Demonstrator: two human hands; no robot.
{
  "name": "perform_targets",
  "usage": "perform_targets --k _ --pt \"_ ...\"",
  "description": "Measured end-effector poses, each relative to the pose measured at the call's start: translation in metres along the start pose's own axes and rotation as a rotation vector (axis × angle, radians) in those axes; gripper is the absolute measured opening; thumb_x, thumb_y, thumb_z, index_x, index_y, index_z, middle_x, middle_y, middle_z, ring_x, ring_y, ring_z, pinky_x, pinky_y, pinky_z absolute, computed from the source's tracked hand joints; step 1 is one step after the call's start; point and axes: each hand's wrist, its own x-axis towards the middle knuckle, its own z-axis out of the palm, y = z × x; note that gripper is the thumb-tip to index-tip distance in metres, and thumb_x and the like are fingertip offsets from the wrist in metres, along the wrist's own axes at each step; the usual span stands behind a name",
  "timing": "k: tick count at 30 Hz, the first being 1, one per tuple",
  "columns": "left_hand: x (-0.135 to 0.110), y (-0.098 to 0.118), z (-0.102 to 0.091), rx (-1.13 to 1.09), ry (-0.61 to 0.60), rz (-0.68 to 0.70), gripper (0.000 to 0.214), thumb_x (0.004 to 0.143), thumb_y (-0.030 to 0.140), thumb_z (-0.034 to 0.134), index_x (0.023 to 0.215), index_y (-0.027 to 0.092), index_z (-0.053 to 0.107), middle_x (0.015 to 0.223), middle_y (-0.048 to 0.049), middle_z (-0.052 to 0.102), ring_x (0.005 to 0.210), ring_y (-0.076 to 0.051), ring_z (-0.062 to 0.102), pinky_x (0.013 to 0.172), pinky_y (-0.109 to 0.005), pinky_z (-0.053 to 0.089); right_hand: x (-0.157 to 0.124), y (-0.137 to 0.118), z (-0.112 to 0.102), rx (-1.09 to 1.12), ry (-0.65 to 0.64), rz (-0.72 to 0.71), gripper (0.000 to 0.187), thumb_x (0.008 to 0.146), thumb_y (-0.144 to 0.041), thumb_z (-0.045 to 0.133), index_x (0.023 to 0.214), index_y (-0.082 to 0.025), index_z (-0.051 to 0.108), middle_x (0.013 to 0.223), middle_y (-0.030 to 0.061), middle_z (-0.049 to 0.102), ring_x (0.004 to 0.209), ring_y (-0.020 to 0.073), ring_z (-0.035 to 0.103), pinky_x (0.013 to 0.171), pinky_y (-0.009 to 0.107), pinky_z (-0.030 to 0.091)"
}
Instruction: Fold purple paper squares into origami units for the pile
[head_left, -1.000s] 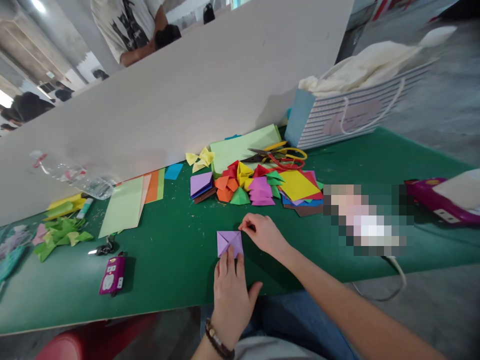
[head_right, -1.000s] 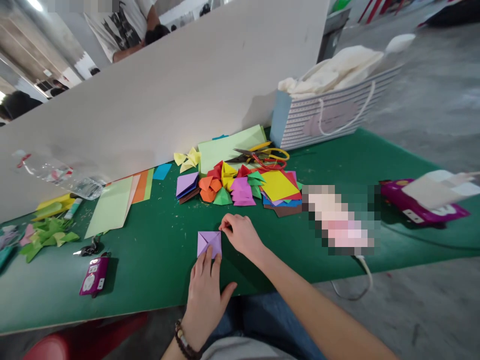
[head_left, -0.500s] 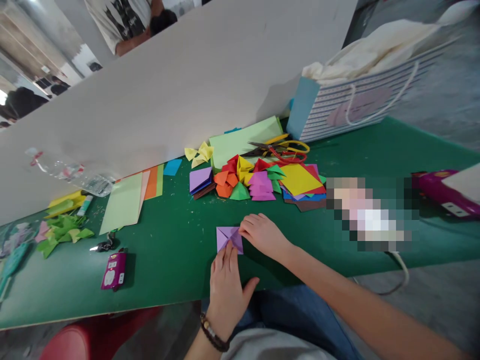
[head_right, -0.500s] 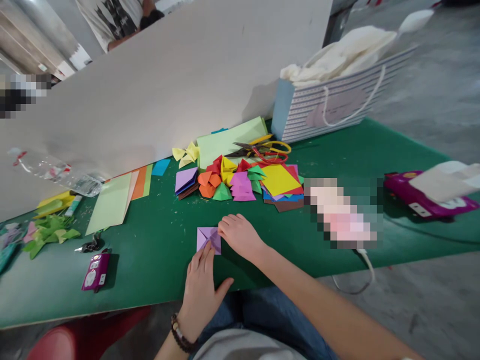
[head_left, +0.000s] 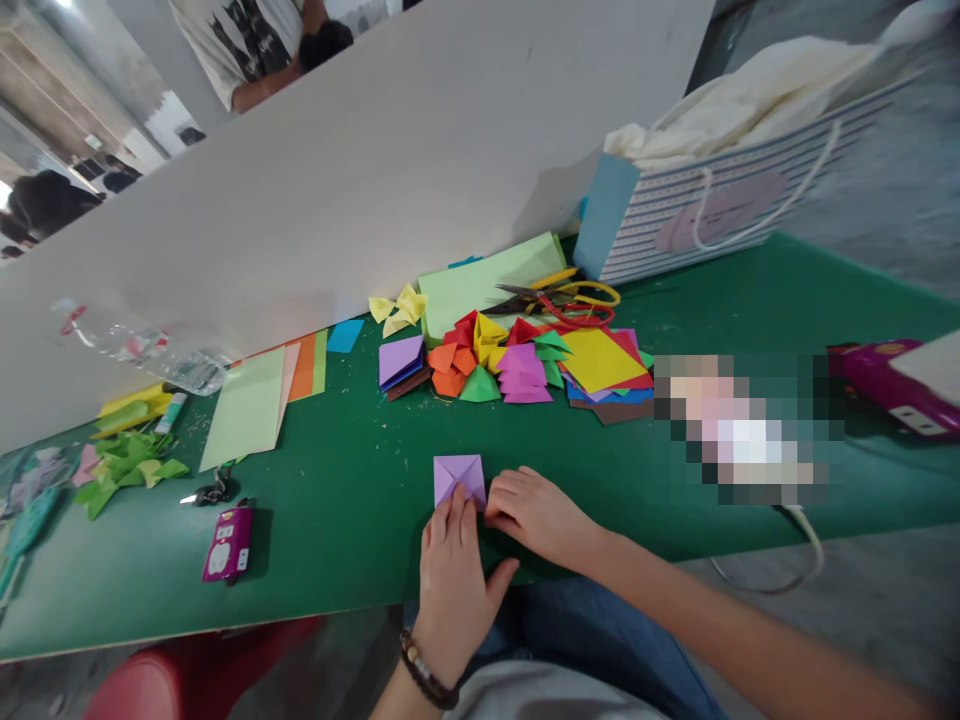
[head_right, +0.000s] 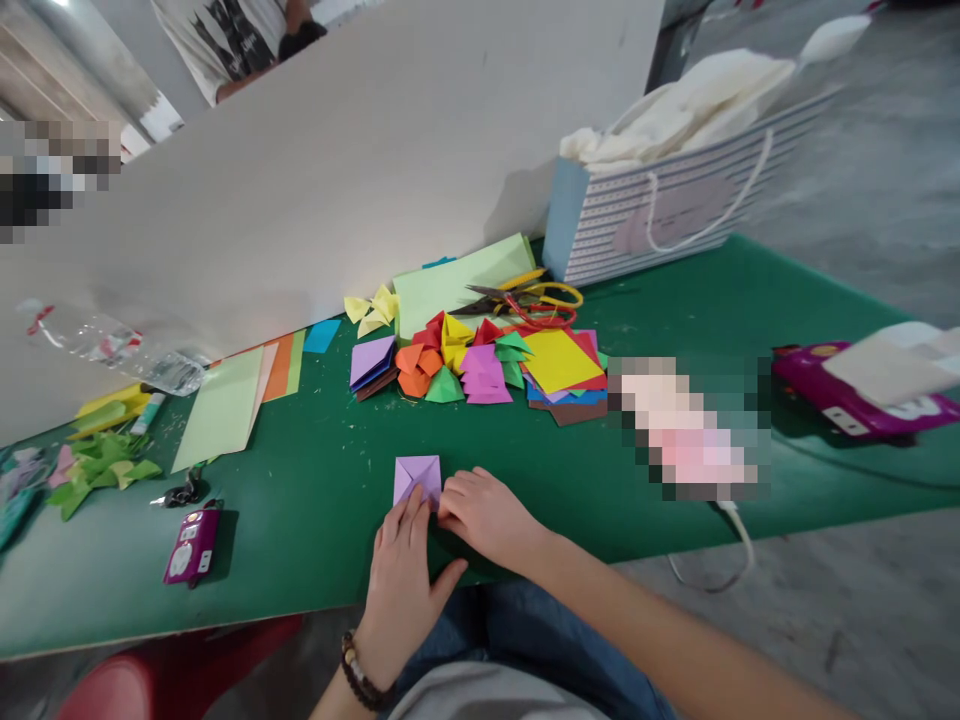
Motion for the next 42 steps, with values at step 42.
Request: perform_targets --k 42 --pt "0.031 -0.050 -0.011 -0.099 0.100 0.136 0.030 0.093 0.017 0.048 0.122 0.020 0.056 0.124 -0.0056 0.063 0.121 -0.021 0.053 0.101 -0.040 0.045 0.021 0.014 -0.025 0.125 -0.091 0.102 0.023 0.088 -0.016 0.054 0.105 -0.023 0.067 0.097 0.0053 0.068 0.091 0.0188 0.062 0.082 0.035 0.046"
